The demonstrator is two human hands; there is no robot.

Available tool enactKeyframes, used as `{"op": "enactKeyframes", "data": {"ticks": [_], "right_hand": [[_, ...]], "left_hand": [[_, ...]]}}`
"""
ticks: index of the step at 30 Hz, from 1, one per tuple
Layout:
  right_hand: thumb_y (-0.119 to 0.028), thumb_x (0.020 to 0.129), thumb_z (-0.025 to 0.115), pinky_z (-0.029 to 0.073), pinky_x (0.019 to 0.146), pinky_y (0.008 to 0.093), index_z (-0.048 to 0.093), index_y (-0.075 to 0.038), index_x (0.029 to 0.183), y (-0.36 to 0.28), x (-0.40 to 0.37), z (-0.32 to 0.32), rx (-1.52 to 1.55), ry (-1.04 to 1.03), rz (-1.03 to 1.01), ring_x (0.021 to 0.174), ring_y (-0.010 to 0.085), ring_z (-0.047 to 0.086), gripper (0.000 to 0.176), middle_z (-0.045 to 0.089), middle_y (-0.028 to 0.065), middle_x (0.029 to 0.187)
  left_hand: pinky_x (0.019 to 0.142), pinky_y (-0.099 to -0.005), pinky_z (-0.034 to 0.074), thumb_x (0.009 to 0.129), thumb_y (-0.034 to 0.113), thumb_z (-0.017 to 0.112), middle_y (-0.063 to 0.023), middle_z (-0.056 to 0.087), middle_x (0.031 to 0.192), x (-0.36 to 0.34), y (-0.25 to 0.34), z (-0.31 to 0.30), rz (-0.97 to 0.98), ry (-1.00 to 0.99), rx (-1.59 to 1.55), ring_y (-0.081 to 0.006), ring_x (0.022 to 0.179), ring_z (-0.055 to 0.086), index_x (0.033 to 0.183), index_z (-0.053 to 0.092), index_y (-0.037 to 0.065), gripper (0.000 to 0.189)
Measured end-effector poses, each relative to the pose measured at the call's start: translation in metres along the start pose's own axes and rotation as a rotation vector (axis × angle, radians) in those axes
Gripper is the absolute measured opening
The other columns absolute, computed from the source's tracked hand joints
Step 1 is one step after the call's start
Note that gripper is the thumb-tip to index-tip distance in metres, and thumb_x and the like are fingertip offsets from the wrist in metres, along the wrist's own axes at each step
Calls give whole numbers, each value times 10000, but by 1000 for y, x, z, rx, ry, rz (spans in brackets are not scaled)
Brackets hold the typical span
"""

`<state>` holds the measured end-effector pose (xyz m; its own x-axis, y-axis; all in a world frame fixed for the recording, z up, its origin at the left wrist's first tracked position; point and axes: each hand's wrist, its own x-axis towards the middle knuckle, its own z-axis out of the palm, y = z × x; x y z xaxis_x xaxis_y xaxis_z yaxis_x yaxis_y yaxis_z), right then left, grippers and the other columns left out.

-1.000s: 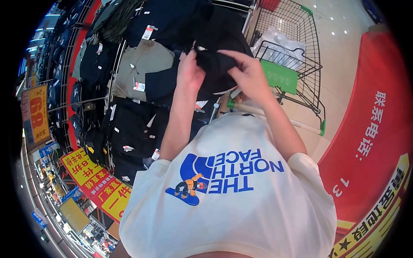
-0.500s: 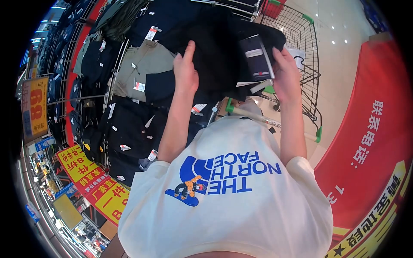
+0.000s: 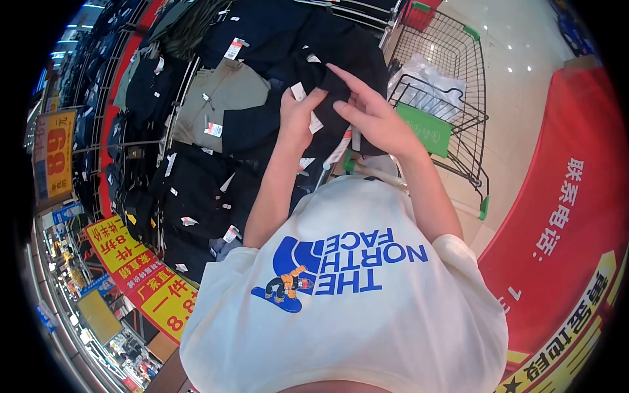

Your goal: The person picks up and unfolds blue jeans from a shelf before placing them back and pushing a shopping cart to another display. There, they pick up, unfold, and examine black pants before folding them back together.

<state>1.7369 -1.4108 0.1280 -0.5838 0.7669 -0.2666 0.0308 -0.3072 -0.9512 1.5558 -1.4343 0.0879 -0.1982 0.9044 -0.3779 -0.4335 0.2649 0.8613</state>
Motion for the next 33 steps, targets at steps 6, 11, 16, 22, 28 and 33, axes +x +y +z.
{"op": "enactKeyframes", "data": {"ticks": [6,11,16,22,28,33], "right_hand": [[7,894,670,467,1030,315,301,-145,1593,21,-5,0,212,-76,-136,1228,156,518,805,424,97,1485],[1,855,746,500,960,306,292,-55,1568,37,-5,0,327,-135,-57,1128,163,543,847,492,116,1365],[-53,887,739,501,894,257,586,8,1303,36,-6,-10,405,-183,-16,978,97,580,448,611,44,1113],[-128,901,747,497,932,304,560,-47,1322,37,15,-4,-254,401,-432,1094,146,560,468,591,73,1176],[-145,908,755,486,878,255,612,-22,1241,50,27,1,96,266,-238,997,101,571,383,611,24,1070],[-113,911,753,466,828,199,663,-24,1088,49,31,-12,206,296,-198,882,50,573,218,619,-35,941]], "left_hand": [[784,-295,554,885,93,756,-95,723,1029,3,13,-8,71,36,20,-161,882,693,1105,669,-17,260],[784,-301,554,913,100,727,-77,730,1002,4,20,-10,44,39,-61,-157,880,696,1099,684,-17,224],[821,-316,587,932,126,671,-87,708,1085,9,29,-29,-64,-146,-133,-188,921,716,1238,620,-22,343],[832,-311,592,950,192,655,-112,697,1159,-2,42,-21,-231,15,-167,-195,974,707,1291,601,-18,403],[835,-315,585,959,215,655,-125,694,1159,-5,44,-22,-229,20,-151,-200,997,698,1286,607,-30,411],[823,-321,583,945,191,682,-120,714,1070,0,52,-41,-158,28,-56,-197,929,711,1227,627,-36,366]]}}
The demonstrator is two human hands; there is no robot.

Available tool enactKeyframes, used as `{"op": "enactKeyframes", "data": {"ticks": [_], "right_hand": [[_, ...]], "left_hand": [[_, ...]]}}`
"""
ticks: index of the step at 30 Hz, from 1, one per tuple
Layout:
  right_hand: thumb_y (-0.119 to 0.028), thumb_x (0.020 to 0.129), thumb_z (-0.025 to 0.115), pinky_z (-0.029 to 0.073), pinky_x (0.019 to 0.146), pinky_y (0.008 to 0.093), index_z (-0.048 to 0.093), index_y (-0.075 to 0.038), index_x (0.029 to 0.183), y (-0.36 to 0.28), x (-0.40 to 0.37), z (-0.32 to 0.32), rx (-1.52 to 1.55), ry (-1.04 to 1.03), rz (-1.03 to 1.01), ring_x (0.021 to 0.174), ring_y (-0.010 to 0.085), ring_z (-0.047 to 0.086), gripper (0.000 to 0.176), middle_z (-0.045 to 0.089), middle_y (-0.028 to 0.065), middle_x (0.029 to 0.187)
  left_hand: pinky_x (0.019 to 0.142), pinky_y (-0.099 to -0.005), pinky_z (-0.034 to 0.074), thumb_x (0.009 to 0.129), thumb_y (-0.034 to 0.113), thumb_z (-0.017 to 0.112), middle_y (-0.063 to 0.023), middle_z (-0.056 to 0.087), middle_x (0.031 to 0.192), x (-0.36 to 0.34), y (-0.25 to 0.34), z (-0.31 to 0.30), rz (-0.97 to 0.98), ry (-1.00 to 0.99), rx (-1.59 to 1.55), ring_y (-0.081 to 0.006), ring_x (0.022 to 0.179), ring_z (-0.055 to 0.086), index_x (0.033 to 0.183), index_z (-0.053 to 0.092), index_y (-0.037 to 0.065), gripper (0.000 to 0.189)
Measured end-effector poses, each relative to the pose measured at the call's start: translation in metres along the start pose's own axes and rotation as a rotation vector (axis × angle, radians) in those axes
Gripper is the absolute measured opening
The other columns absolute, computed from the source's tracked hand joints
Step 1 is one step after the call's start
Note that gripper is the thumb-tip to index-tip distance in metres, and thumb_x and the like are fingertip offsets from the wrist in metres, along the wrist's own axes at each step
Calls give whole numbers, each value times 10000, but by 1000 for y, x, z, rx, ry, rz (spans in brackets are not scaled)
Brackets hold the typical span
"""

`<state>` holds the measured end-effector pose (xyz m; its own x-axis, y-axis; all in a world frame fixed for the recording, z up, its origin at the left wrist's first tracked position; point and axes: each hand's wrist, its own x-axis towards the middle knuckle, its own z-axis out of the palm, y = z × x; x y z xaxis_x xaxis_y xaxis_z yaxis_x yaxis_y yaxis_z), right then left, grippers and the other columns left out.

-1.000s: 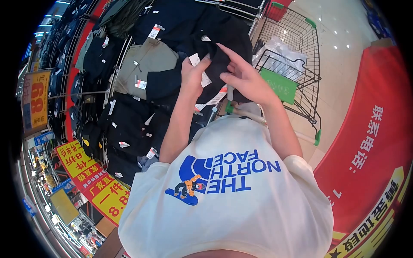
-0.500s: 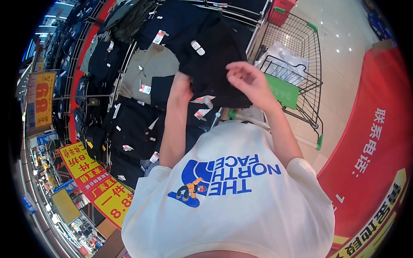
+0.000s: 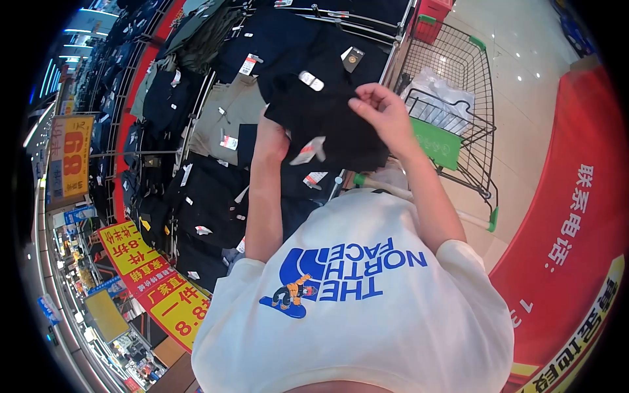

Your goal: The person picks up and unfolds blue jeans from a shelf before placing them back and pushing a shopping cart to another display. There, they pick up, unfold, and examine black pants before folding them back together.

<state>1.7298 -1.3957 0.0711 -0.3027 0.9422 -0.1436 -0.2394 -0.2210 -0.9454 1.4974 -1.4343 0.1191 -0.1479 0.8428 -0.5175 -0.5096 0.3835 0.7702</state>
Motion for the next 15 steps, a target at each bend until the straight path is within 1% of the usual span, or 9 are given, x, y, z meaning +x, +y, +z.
{"op": "enactKeyframes", "data": {"ticks": [3,6,7,8,10,11,13,14,15], "right_hand": [[-105,927,730,470,822,211,650,-32,1090,-9,7,-18,111,77,-17,886,51,583,196,632,-31,957],[-134,948,709,467,827,212,645,-35,1108,-23,9,-17,144,98,-25,892,50,582,199,633,-31,957],[-171,970,682,465,852,212,641,-48,1138,-23,11,-20,179,69,37,914,56,592,212,645,-23,975],[-171,970,682,465,852,212,641,-48,1138,-25,14,-23,175,66,37,914,56,592,212,645,-23,975],[-198,977,669,468,868,218,640,-59,1131,-29,20,-30,275,-2,273,946,60,608,208,665,-14,1006],[-198,977,669,468,868,218,640,-59,1131,-27,24,-38,271,-5,273,946,60,608,208,665,-14,1006],[-234,976,669,481,902,242,636,-62,1212,-28,29,-46,193,-158,292,1035,94,620,293,672,20,1113],[-234,976,669,481,902,242,636,-62,1212,-31,28,-45,192,-161,290,1035,94,620,293,672,20,1113],[-250,970,678,475,939,256,601,-56,1286,-35,26,-45,147,-175,277,1086,113,611,378,658,35,1171]], "left_hand": [[760,-314,580,893,127,748,-100,725,1010,6,1,-15,183,109,154,-174,869,712,1068,666,-18,242],[748,-296,566,867,120,768,-95,724,1001,8,-7,-21,178,109,211,-164,859,707,1069,668,-20,266],[748,-296,566,867,120,768,-95,724,1001,5,-2,-16,177,109,206,-164,859,707,1069,668,-20,266],[749,-287,560,857,127,775,-91,724,991,-2,9,-4,156,35,196,-159,852,703,1068,669,-22,279],[751,-279,553,847,133,782,-87,723,981,-6,22,6,138,-36,181,-154,845,700,1067,671,-24,292],[747,-277,551,838,144,788,-82,723,975,-3,27,6,143,-34,266,-149,837,698,1060,675,-28,303],[738,-281,552,820,170,802,-77,724,956,-3,36,10,164,13,448,-138,824,694,1043,693,-27,317],[738,-281,552,820,170,802,-77,724,956,-5,41,13,168,14,446,-138,824,694,1043,693,-27,317],[744,-284,552,823,176,803,-80,724,970,-7,45,15,152,-54,471,-136,837,692,1060,688,-28,333]]}}
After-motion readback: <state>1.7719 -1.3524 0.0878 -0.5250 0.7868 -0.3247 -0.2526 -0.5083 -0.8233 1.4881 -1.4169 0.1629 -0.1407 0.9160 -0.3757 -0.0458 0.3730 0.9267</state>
